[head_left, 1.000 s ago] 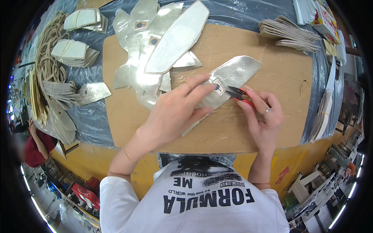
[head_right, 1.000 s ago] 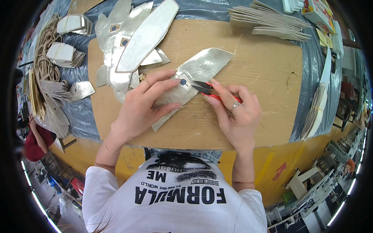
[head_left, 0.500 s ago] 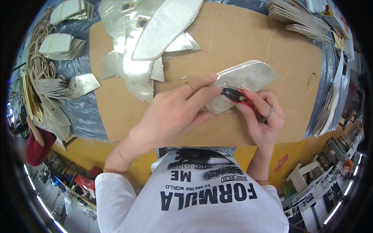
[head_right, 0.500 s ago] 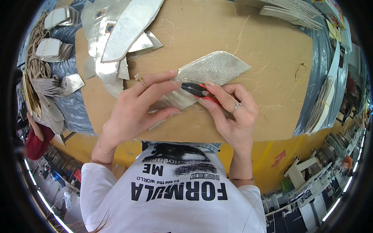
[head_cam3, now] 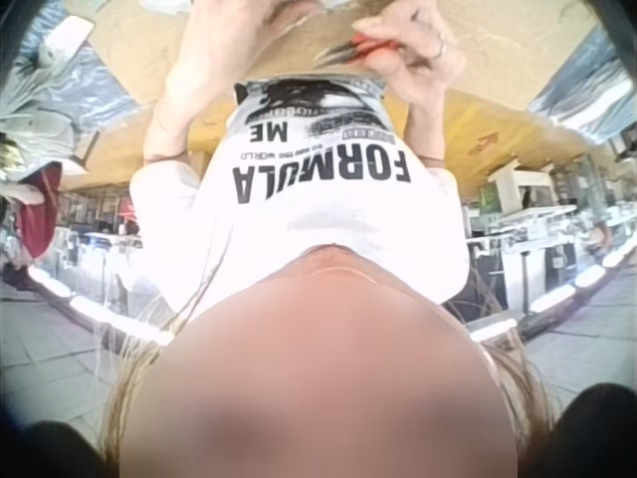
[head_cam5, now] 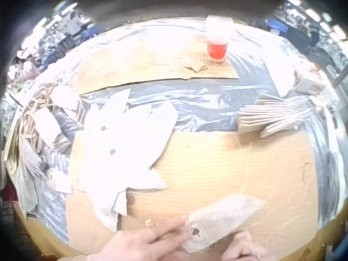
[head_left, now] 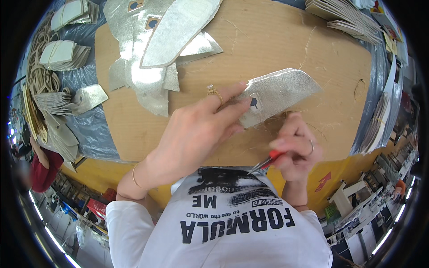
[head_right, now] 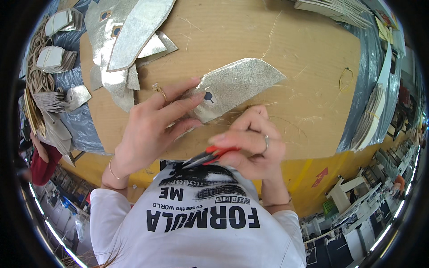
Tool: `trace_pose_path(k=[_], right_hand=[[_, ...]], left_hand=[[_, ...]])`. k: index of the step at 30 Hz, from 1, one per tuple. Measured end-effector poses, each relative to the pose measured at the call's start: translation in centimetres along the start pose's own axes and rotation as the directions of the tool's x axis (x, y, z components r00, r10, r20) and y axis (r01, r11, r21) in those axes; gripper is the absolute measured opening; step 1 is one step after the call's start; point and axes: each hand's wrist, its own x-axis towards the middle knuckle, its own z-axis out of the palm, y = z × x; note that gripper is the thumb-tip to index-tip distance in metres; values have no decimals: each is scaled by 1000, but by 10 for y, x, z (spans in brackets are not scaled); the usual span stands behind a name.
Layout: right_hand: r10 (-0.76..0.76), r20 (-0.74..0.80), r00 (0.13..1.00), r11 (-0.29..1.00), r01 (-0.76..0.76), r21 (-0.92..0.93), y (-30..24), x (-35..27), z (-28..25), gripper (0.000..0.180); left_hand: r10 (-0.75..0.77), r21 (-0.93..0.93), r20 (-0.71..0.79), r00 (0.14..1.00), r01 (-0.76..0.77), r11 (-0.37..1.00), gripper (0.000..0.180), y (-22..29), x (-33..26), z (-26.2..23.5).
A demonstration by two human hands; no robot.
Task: The person uses pliers to trim the edges of silver fabric pieces on a workbench, then stacks the trimmed pieces and hands them to a coworker. The person also handles a stack of white fabric pieces and passes them to the coworker.
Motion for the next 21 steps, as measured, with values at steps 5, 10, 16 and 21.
trace_pose_path(k=[5,10,16,21], right_hand=[[66,-263,963,997,-74,-20,-3,-8,0,61],[79,-288,954,912,-186,-366,-12,-12,-12,55],[75,-173,982,839,-156,-522,-5,-8,-8,47],[50,-108,993,743,-110,-660,-9,-9,-2,50]], left_hand=[[-62,77,-82,995,68,995,41,13,3,6],[-21,93,-171,985,37,995,24,13,16,19],[-173,-394,-128,977,110,913,14,5,14,13],[-171,-406,-137,976,102,908,13,1,11,16]])
